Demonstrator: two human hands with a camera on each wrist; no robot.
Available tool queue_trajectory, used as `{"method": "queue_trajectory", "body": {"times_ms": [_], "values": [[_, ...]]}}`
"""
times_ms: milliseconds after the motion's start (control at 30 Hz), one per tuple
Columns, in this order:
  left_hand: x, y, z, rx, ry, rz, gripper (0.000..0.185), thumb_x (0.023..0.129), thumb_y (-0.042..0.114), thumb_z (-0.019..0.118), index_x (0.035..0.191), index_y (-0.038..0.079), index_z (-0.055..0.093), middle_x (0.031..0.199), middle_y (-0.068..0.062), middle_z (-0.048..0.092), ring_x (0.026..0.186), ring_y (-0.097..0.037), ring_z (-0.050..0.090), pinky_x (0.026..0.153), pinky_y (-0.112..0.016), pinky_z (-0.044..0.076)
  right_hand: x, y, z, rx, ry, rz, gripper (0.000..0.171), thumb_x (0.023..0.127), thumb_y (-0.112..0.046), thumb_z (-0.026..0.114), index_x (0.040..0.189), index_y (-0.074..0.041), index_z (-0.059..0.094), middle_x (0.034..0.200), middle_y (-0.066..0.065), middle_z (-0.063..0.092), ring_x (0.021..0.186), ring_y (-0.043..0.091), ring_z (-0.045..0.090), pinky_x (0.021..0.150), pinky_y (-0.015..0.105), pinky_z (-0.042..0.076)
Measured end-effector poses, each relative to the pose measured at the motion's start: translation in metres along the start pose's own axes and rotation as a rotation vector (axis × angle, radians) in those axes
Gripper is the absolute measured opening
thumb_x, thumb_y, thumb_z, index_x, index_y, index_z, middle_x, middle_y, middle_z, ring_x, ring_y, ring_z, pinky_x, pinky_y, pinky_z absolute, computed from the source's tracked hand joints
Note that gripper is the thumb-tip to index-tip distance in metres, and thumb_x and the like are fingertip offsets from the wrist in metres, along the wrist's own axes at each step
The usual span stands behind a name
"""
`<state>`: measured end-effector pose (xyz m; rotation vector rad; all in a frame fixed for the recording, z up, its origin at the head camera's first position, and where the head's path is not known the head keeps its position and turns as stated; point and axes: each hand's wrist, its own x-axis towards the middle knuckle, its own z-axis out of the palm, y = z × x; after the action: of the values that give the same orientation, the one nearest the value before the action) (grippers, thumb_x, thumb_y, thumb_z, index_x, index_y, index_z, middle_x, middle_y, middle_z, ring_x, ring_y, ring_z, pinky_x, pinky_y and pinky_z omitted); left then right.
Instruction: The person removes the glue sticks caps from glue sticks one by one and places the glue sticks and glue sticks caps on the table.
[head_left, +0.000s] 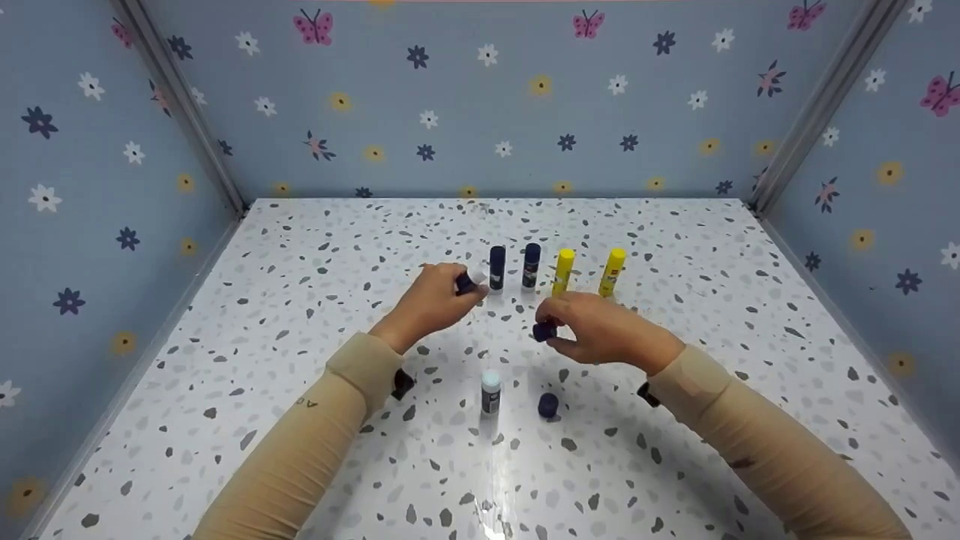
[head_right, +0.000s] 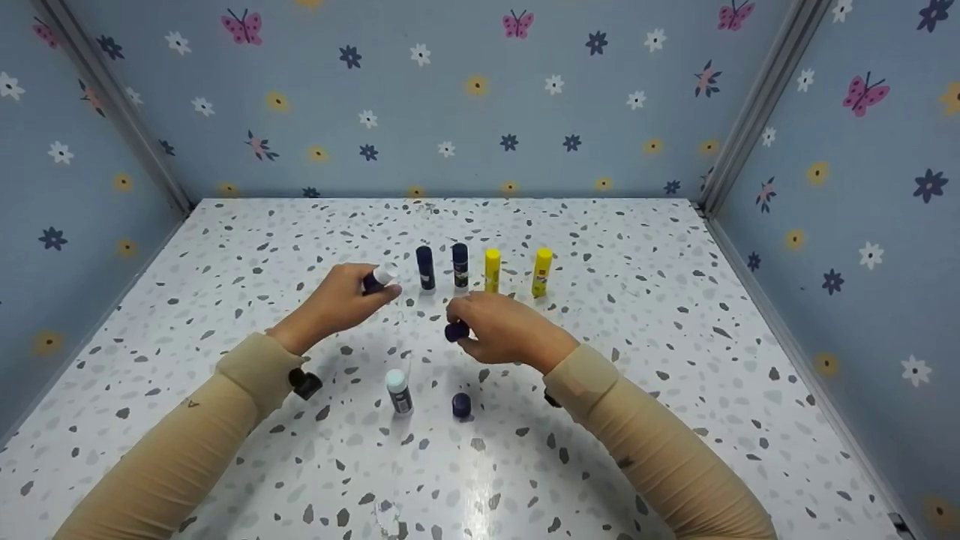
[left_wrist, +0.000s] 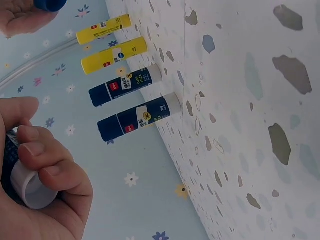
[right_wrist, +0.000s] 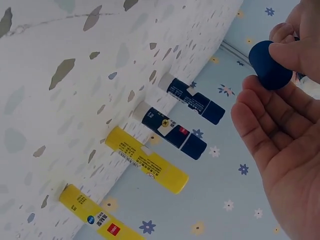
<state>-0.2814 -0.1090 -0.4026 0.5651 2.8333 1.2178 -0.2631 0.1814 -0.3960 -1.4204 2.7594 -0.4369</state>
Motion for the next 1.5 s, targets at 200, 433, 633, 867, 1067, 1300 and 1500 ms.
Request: {"method": "queue_trajectory", "body": {"times_ms": [200,433,633,867,1067,1300,1500], "values": [[0.000,-0.001,0.000,-0.043,-0.003,-0.028,0.032,0.106,0.030,0.070,0.082,0.013,0.057,0.080,-0.003,0.058,0.070,-0.016,0.050,0.066,-0.032,0.044,0.001,0.000,0.008,0.006,-0.047,-0.028,0.017,0.097,-0.008,0.077,0.113,-0.005,0.073,0.106,0.009,0.076,0.098,0.026,0.074,0.090,0.046,0.062],[-0.001,-0.003,0.000,-0.052,-0.002,-0.041,0.034,0.107,0.030,0.069,0.081,0.014,0.054,0.078,-0.002,0.055,0.069,-0.016,0.049,0.066,-0.032,0.044,0.001,0.002,0.017,-0.005,-0.093,-0.086,0.019,0.096,-0.007,0.078,0.115,-0.004,0.079,0.104,0.009,0.077,0.096,0.026,0.073,0.088,0.044,0.062],[-0.002,-0.007,0.002,-0.059,0.007,-0.050,0.035,0.107,0.031,0.068,0.082,0.014,0.052,0.082,-0.003,0.053,0.071,-0.017,0.049,0.067,-0.033,0.043,0.002,0.002,0.023,-0.003,-0.158,-0.068,0.021,0.094,-0.006,0.079,0.114,-0.003,0.077,0.106,0.009,0.078,0.097,0.026,0.073,0.091,0.046,0.062],[-0.006,-0.010,0.003,-0.094,0.007,-0.049,0.035,0.108,0.034,0.066,0.084,0.014,0.051,0.083,-0.005,0.052,0.070,-0.017,0.048,0.067,-0.034,0.044,0.004,0.003,0.031,-0.011,-0.224,-0.066,0.010,0.091,-0.006,0.079,0.100,-0.007,0.074,0.094,0.004,0.075,0.086,0.021,0.067,0.082,0.042,0.058],[-0.008,-0.010,0.003,-0.124,0.004,-0.045,0.032,0.108,0.035,0.065,0.088,0.013,0.053,0.085,-0.005,0.054,0.072,-0.018,0.049,0.069,-0.034,0.044,0.003,0.004,0.035,0.005,-0.270,-0.046,0.010,0.091,-0.004,0.077,0.099,-0.009,0.076,0.095,0.003,0.076,0.086,0.020,0.068,0.083,0.041,0.059],[-0.010,-0.012,0.003,-0.159,-0.009,0.001,0.026,0.110,0.035,0.059,0.098,0.012,0.051,0.086,-0.004,0.052,0.075,-0.019,0.049,0.070,-0.035,0.043,0.004,0.003,0.039,0.011,-0.298,-0.018,0.008,0.092,-0.005,0.078,0.097,-0.011,0.077,0.094,0.001,0.076,0.083,0.015,0.066,0.082,0.038,0.059],[-0.010,-0.014,0.004,-0.198,-0.002,0.060,0.022,0.111,0.029,0.052,0.100,0.011,0.049,0.083,-0.003,0.048,0.073,-0.019,0.046,0.069,-0.035,0.041,0.004,0.002,0.039,0.013,-0.291,-0.031,0.007,0.091,-0.005,0.077,0.095,-0.011,0.077,0.092,0.001,0.076,0.082,0.016,0.067,0.081,0.037,0.059]]}}
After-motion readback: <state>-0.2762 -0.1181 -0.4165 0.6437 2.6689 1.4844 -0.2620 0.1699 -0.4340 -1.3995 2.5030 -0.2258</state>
